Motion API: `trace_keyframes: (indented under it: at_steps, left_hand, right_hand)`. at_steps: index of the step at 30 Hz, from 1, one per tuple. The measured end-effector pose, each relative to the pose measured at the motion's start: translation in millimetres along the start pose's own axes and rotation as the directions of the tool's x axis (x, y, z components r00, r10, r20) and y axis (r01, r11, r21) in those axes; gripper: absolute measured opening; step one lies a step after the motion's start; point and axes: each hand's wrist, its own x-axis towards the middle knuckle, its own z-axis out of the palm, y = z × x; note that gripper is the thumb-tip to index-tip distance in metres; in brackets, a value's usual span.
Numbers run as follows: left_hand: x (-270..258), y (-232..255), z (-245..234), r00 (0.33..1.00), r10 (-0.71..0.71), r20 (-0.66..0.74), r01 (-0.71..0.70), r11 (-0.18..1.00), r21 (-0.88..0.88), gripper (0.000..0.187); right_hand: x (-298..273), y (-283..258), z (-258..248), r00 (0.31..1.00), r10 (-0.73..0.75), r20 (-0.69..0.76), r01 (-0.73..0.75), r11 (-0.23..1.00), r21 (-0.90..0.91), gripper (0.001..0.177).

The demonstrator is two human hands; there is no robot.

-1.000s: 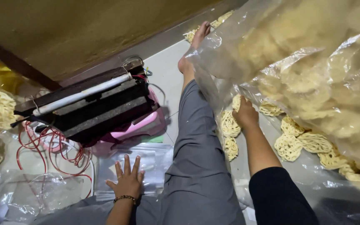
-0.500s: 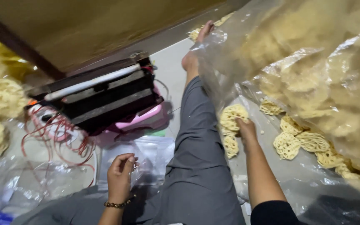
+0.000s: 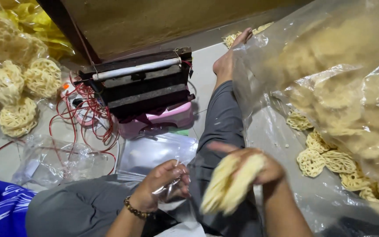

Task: Manually placing individual lattice-patterned snacks into plastic bags for packaging on a production floor.

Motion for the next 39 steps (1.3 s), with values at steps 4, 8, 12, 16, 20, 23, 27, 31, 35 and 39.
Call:
trace_keyframes:
  at_steps: [4, 8, 12, 16, 20, 23, 27, 31, 35, 39]
  left_hand:
    - [-12.2, 10.6, 2.8, 0.977, 0.022, 0.213, 0.0, 0.995, -0.102, 0.035]
    - [-43.8, 59.4, -2.3, 0.96, -0.082, 0.267, 0.032, 0.982, 0.188, 0.097]
    - [-62.2, 78.2, 21.5, 0.995, 0.02, 0.096, -0.068, 0.848, 0.526, 0.046]
    - [-64.6, 74.9, 22.9, 0.98, 0.195, -0.048, -0.147, 0.86, 0.489, 0.037]
    - [-63.9, 51.9, 9.3, 0.87, 0.442, -0.219, -0.323, 0.846, 0.425, 0.021]
    - [-66.2, 49.3, 10.7, 0.847, 0.423, -0.323, -0.263, 0.86, 0.437, 0.02]
    - [-75.0, 51.0, 6.0, 0.744, 0.613, -0.268, -0.325, 0.682, 0.656, 0.01]
    - [-82.1, 54.0, 6.0, 0.731, 0.663, -0.163, -0.389, 0.601, 0.699, 0.02]
    - [-87.4, 53.4, 11.3, 0.657, 0.751, 0.074, -0.448, 0.309, 0.839, 0.027]
    - [-87.0, 55.0, 16.6, 0.66, 0.732, 0.168, -0.423, 0.178, 0.888, 0.021]
  right_hand:
    - [52.9, 10.3, 30.1, 0.93, 0.243, 0.276, -0.178, 0.954, -0.242, 0.038]
    - [73.7, -2.8, 44.7, 0.892, 0.325, 0.314, -0.221, 0.92, -0.324, 0.021]
    - [86.3, -1.7, 65.3, 0.853, 0.42, 0.309, -0.245, 0.846, -0.474, 0.028]
    - [74.2, 2.9, 58.3, 0.952, 0.244, 0.185, -0.138, 0.881, -0.453, 0.042]
    - [25.8, 37.0, 29.5, 0.979, 0.093, -0.182, -0.12, 0.983, -0.142, 0.053]
    - [-22.5, 73.6, 7.9, 0.855, 0.041, -0.516, 0.098, 0.966, 0.24, 0.054]
    - [-3.8, 78.5, 35.0, 0.898, 0.029, -0.44, 0.092, 0.963, 0.252, 0.069]
    - [-3.8, 86.4, 48.8, 0.914, 0.059, -0.402, 0.054, 0.963, 0.265, 0.074]
    - [5.9, 83.8, 72.8, 0.95, -0.013, -0.313, 0.128, 0.928, 0.349, 0.068]
    - [-24.3, 97.1, 62.0, 0.809, -0.06, -0.585, -0.024, 0.991, -0.134, 0.061]
